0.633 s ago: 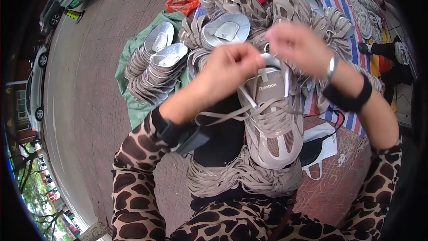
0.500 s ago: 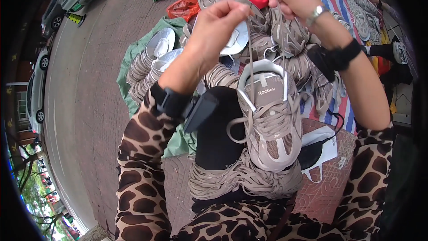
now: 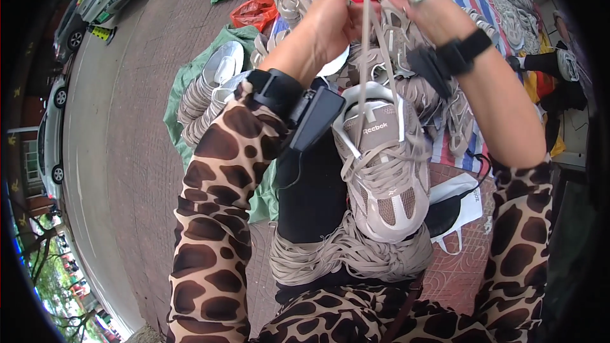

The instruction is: Lacing and assembling shoe components while sitting on the ground.

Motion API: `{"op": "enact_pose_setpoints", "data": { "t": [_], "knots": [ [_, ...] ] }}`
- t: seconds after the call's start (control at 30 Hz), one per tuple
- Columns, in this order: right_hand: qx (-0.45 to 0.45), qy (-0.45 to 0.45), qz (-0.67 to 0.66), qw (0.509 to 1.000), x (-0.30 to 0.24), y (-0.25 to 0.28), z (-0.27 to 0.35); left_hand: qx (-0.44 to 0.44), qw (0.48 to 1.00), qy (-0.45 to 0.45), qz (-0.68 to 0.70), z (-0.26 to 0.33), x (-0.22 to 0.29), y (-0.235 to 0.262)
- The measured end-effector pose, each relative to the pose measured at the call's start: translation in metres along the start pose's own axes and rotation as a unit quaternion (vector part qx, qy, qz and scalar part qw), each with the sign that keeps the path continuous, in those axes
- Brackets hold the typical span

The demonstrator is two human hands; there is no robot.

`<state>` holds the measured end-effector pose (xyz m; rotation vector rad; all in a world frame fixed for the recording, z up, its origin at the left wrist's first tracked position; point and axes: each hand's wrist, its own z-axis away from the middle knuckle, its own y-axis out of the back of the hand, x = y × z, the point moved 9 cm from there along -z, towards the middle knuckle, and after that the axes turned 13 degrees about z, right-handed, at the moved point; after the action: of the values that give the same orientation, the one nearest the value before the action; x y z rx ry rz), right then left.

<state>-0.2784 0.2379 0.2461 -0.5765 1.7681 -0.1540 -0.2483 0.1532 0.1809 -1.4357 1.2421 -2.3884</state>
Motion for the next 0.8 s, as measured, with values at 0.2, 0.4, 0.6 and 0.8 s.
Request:
{"op": "enact_pose_setpoints", "data": {
  "t": [0.2, 0.4, 0.6, 0.8],
  "knots": [
    [0.259, -0.142, 0.147, 0.944, -0.032, -0.031, 0.045, -0.118, 0.99, -0.03, -0.072, 0.019, 0.007, -0.017],
    [0.144, -0.093, 0.009, 0.985, -0.086, 0.009, 0.118, 0.007, 1.0, -0.007, -0.015, 0.118, 0.035, 0.024],
    [0.207, -0.173, 0.347, 0.898, -0.072, 0.019, 0.212, 0.158, 0.979, 0.124, -0.033, 0.238, -0.015, 0.086],
    [0.085, -0.191, 0.489, 0.847, -0.024, -0.048, 0.214, 0.233, 0.969, 0.074, -0.024, 0.267, -0.035, 0.096]
  ]
}}
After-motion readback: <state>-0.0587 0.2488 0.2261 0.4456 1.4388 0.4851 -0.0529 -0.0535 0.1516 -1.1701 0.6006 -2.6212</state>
